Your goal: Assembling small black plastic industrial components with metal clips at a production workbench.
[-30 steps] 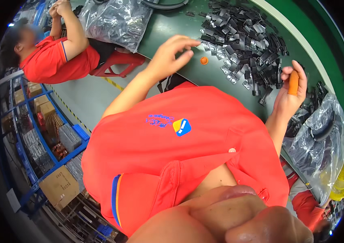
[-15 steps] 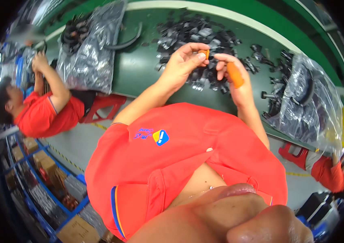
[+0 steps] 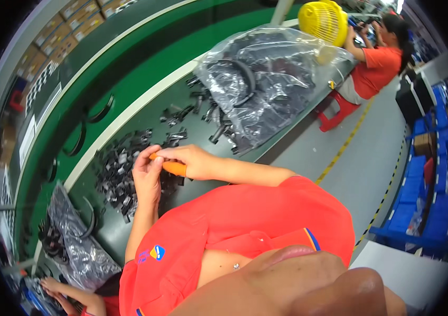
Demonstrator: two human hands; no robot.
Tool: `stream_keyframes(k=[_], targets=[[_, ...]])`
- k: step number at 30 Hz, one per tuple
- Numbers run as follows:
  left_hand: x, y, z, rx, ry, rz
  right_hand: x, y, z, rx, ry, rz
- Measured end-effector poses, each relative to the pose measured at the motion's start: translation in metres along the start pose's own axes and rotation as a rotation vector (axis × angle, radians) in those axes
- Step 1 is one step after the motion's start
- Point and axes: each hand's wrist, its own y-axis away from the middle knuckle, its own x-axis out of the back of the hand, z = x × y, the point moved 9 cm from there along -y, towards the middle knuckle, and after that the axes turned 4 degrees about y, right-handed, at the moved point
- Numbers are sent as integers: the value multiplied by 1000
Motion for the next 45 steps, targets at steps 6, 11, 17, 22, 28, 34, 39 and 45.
stream_keyframes(k=[6,11,17,22,28,34,39,45], targets=[[-38,-3,9,74,-63,-209,-7,24,24,-260,-271,-157],[-23,-7,15,-6,-123,-147,9,22,30,-268,-370,86],[-27,-9,18,-8,-301,-166,7,14,37,-286,-502,76],[-42,-7,31,19,-147,-381,-9,4,36,-298,-594,-12],[-19,-30,30,156,-111,-300,-14,-8,39,-307,-617,-148],[-16,-31,42,155,-309,-353,-23,-5,33,-396,-796,-194],[-23,-29,50,8,-791,-503,-36,2,37,-445,-763,-310],[-45,-17,47,-148,-788,-674,-57,20,-2,-373,-984,-712]])
